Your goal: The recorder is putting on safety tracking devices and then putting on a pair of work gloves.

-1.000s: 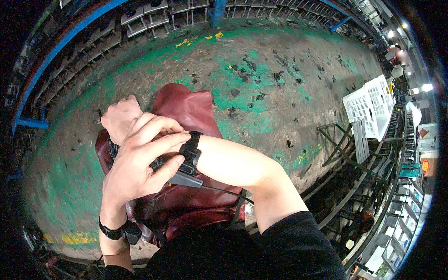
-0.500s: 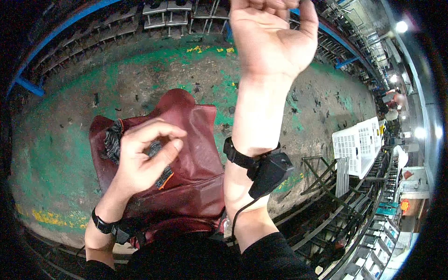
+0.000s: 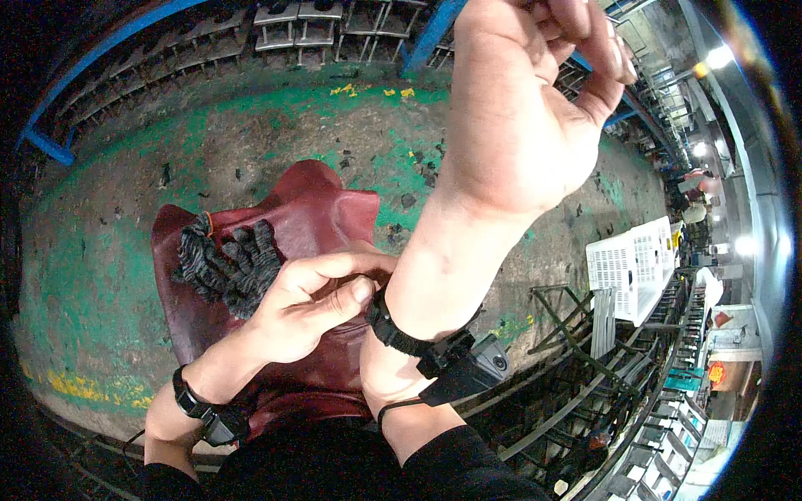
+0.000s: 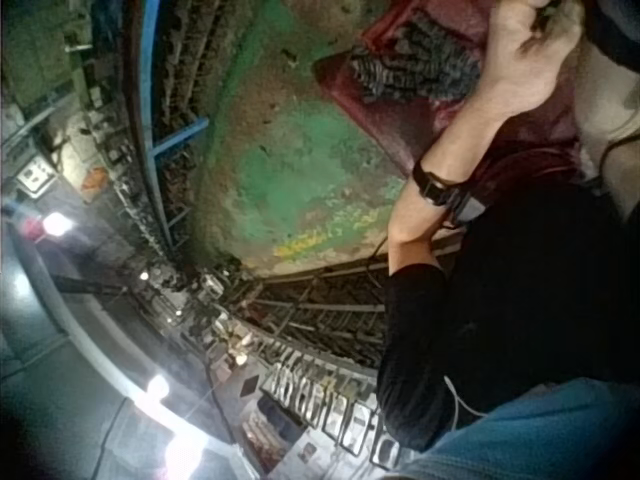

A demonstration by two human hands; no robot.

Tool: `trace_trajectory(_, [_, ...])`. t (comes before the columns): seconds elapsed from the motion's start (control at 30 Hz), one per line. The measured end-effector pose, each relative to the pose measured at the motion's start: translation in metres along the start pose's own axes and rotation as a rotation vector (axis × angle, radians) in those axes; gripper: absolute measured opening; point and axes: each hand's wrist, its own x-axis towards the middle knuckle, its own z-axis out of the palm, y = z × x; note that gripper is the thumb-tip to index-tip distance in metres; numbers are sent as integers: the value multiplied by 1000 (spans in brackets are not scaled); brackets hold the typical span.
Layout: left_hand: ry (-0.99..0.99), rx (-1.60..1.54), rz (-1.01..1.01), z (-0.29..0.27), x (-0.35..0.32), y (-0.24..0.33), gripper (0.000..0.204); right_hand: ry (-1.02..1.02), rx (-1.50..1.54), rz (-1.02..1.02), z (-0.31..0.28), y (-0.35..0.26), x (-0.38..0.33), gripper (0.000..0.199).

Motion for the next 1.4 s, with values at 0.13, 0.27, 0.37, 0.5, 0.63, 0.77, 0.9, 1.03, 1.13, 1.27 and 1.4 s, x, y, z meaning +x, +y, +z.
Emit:
trace_trajectory(0.13, [-24, -147, -10, -1, -5, 4, 23, 25, 180, 362, 21, -7, 13, 34])
trace_trajectory(0.27, [114, 276, 134, 7, -13, 20, 11, 162, 200, 323, 36, -8, 8, 40])
trace_trajectory(0.37, [190, 683, 430, 12, -20, 34, 18, 238, 208, 294, 47, -4, 8, 45])
trace_trajectory(0.5, [255, 650, 502, 18, -28, 41, 13, 304, 232, 281, 57, 0, 5, 52])
trace_trajectory(0.63, [226, 605, 548, 17, -34, 39, 13, 338, 243, 269, 61, 0, 1, 59])
trace_trajectory(0.77, [175, 509, 449, 17, -46, 46, 12, 325, 141, 320, 65, 0, 0, 59])
trace_trajectory(0.9, [89, 559, 427, 18, -46, 50, 17, 293, 131, 313, 67, -2, -1, 58])
trace_trajectory(1.03, [6, 479, 425, 15, -41, 49, 13, 270, 121, 300, 65, -2, -4, 57])
trace_trajectory(1.13, [35, 337, 349, 15, -39, 45, 13, 261, 107, 292, 62, -1, -6, 57])
trace_trajectory(1.27, [4, 239, 333, 12, -37, 39, 14, 246, 69, 273, 57, 0, -8, 56])
trace_trajectory(1.4, [-40, 311, 367, 13, -41, 38, 18, 209, 17, 249, 49, -2, -9, 55])
